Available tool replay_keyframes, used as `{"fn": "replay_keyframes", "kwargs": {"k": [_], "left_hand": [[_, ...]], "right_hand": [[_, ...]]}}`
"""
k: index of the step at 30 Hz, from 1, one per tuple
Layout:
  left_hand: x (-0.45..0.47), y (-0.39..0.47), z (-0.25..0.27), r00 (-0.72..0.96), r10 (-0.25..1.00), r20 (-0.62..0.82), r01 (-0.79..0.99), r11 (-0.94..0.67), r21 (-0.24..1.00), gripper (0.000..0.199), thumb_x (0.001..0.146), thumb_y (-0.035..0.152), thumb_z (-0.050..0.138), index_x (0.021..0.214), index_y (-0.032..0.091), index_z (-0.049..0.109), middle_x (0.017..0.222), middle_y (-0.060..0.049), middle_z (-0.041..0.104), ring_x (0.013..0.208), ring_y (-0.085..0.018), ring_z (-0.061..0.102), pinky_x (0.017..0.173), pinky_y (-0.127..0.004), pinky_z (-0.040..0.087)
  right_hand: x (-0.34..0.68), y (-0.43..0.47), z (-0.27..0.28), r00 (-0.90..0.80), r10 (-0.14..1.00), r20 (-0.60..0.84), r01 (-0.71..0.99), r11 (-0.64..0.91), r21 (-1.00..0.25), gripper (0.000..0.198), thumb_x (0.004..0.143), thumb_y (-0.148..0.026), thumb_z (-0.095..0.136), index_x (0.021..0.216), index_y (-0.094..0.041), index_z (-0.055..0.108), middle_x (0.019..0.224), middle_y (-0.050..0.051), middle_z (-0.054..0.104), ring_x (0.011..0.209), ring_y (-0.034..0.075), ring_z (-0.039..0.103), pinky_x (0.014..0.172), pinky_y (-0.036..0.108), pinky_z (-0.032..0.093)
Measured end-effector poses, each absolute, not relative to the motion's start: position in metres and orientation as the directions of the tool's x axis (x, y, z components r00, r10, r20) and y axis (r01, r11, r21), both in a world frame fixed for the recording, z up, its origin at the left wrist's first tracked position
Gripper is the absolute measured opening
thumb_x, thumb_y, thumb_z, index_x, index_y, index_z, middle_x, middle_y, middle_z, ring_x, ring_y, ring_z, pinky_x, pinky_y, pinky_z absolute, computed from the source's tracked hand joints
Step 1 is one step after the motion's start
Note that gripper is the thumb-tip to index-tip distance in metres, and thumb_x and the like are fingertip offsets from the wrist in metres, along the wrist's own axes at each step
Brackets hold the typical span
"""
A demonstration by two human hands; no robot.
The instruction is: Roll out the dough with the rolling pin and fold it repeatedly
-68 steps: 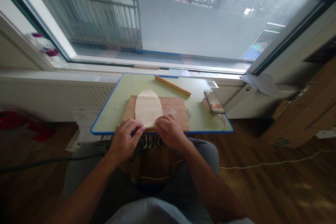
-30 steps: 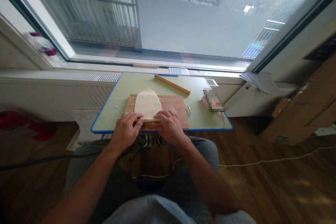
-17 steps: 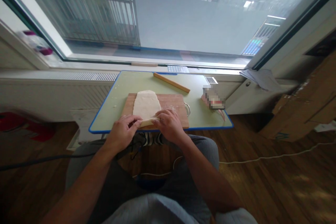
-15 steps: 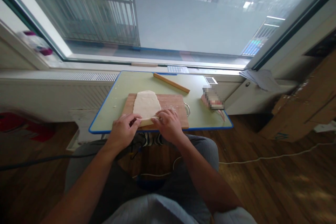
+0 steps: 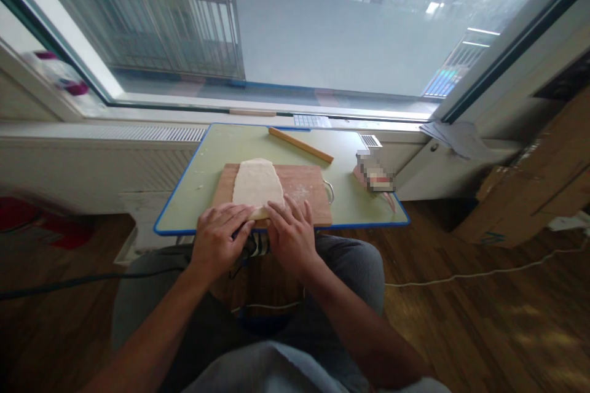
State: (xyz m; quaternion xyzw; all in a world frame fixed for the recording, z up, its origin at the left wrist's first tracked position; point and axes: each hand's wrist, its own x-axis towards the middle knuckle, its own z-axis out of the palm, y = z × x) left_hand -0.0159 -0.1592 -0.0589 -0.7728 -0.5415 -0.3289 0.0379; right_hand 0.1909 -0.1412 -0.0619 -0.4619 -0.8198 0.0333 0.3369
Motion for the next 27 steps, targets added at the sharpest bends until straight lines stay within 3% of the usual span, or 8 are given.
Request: {"fn": "replay_keyframes", "kwargs": {"k": [4, 11, 15, 19, 24, 27], "left_hand": [[-0.02, -0.162, -0.06, 0.165, 0.831, 0.531, 0.863, -0.382, 0.331, 0.032, 0.108, 0.037, 0.059, 0.134, 0.026, 0.075, 0.136, -0.007, 0.078, 0.132, -0.03, 0.064, 0.115, -0.051, 0.042], [-0.018, -0.149, -0.043, 0.151, 0.87, 0.47, 0.858, -0.351, 0.375, 0.026, 0.107, 0.037, 0.058, 0.12, 0.025, 0.077, 0.122, -0.008, 0.079, 0.117, -0.03, 0.067, 0.107, -0.049, 0.046], [-0.017, -0.14, -0.038, 0.126, 0.881, 0.456, 0.846, -0.335, 0.414, 0.027, 0.108, 0.033, 0.054, 0.122, 0.024, 0.075, 0.12, -0.008, 0.08, 0.114, -0.029, 0.068, 0.103, -0.047, 0.046], [-0.017, -0.138, -0.037, 0.127, 0.892, 0.434, 0.826, -0.337, 0.451, 0.023, 0.103, 0.036, 0.064, 0.12, 0.025, 0.076, 0.119, -0.007, 0.08, 0.114, -0.029, 0.067, 0.104, -0.046, 0.046], [-0.018, -0.144, -0.038, 0.079, 0.923, 0.375, 0.782, -0.291, 0.551, 0.022, 0.104, 0.036, 0.06, 0.114, 0.026, 0.077, 0.108, -0.004, 0.081, 0.104, -0.026, 0.068, 0.098, -0.042, 0.048], [-0.016, -0.147, -0.038, 0.054, 0.934, 0.354, 0.807, -0.25, 0.535, 0.023, 0.105, 0.037, 0.057, 0.108, 0.027, 0.078, 0.105, -0.004, 0.08, 0.105, -0.027, 0.067, 0.095, -0.042, 0.047]], "right_hand": [[0.2, -0.136, -0.061, -0.348, 0.798, 0.492, 0.742, 0.555, -0.377, 0.031, 0.11, -0.029, 0.06, 0.139, -0.033, 0.07, 0.147, 0.0, 0.073, 0.152, 0.03, 0.049, 0.132, 0.06, 0.018], [0.205, -0.111, -0.046, -0.435, 0.786, 0.44, 0.69, 0.605, -0.398, 0.025, 0.101, -0.032, 0.076, 0.125, -0.028, 0.078, 0.131, 0.007, 0.076, 0.128, 0.031, 0.061, 0.115, 0.05, 0.045], [0.204, -0.102, -0.042, -0.435, 0.806, 0.402, 0.691, 0.585, -0.425, 0.02, 0.101, -0.032, 0.077, 0.12, -0.028, 0.08, 0.124, 0.007, 0.076, 0.12, 0.03, 0.061, 0.11, 0.05, 0.047], [0.203, -0.098, -0.042, -0.384, 0.826, 0.412, 0.667, 0.557, -0.495, 0.009, 0.104, -0.031, 0.072, 0.107, -0.026, 0.079, 0.113, 0.006, 0.077, 0.114, 0.027, 0.061, 0.104, 0.045, 0.049], [0.205, -0.098, -0.043, -0.35, 0.844, 0.406, 0.636, 0.532, -0.559, 0.018, 0.103, -0.038, 0.075, 0.089, -0.026, 0.076, 0.107, 0.005, 0.076, 0.11, 0.026, 0.063, 0.102, 0.042, 0.05], [0.205, -0.098, -0.044, -0.31, 0.861, 0.403, 0.673, 0.498, -0.547, 0.024, 0.1, -0.041, 0.078, 0.083, -0.025, 0.073, 0.106, 0.006, 0.076, 0.11, 0.027, 0.063, 0.104, 0.044, 0.049]]}}
